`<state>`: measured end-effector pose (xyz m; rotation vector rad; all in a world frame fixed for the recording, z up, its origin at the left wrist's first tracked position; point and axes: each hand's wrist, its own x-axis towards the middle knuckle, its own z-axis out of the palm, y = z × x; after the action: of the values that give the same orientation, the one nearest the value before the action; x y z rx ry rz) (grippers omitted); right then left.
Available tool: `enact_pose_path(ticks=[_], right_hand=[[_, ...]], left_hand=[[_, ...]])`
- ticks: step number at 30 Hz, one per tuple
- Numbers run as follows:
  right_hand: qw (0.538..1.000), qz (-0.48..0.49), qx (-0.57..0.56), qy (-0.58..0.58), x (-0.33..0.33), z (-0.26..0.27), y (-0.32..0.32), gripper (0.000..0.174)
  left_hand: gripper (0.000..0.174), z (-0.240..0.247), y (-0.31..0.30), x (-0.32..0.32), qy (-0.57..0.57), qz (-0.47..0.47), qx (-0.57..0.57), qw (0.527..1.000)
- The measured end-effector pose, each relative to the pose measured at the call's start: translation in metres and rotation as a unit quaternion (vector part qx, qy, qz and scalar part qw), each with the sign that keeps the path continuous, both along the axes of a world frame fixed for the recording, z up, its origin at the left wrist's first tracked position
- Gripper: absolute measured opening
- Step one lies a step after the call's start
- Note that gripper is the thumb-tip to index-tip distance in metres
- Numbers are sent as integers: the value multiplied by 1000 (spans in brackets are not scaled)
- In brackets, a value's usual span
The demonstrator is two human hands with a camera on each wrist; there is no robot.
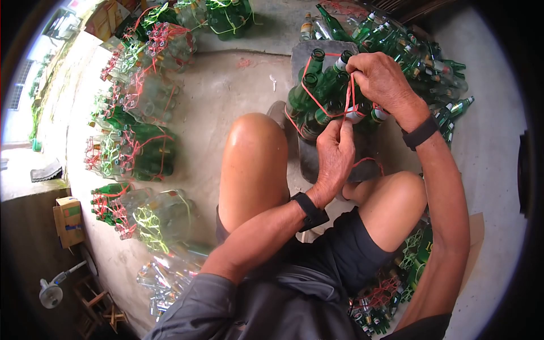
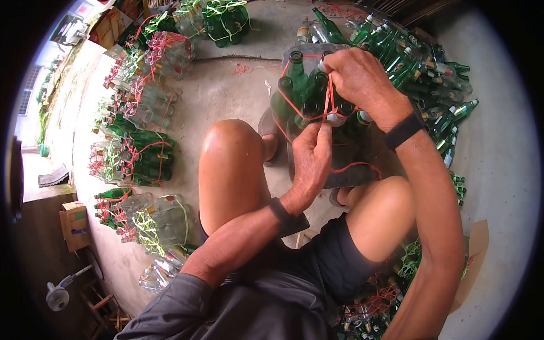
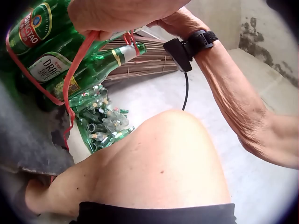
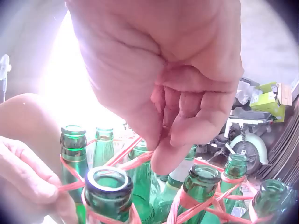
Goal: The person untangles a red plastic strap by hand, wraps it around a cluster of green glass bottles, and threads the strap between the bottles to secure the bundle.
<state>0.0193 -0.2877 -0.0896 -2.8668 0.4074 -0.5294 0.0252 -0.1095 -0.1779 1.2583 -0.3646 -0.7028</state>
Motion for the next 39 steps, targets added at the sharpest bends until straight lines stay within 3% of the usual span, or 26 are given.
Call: enact_pose_path(ticks=[6, 8, 21, 30, 39], right_hand=[[1000, -4, 13, 18, 5, -3, 2, 11], [1000, 3, -3, 7, 5, -1, 2, 11], [999, 29, 2, -37, 6, 1, 10, 14], [998, 50, -24, 23, 17, 2, 10, 12], [1000, 28, -12, -5, 16, -6, 24, 16]], left_hand=[[29, 0, 0, 4, 20, -26, -6, 999], [29, 2, -1, 6, 92, -37, 8, 995], [29, -5, -6, 3, 97, -22, -1, 995], [30, -2, -7, 3, 89, -28, 8, 996], [28, -4, -10, 1, 80, -13, -4, 997]])
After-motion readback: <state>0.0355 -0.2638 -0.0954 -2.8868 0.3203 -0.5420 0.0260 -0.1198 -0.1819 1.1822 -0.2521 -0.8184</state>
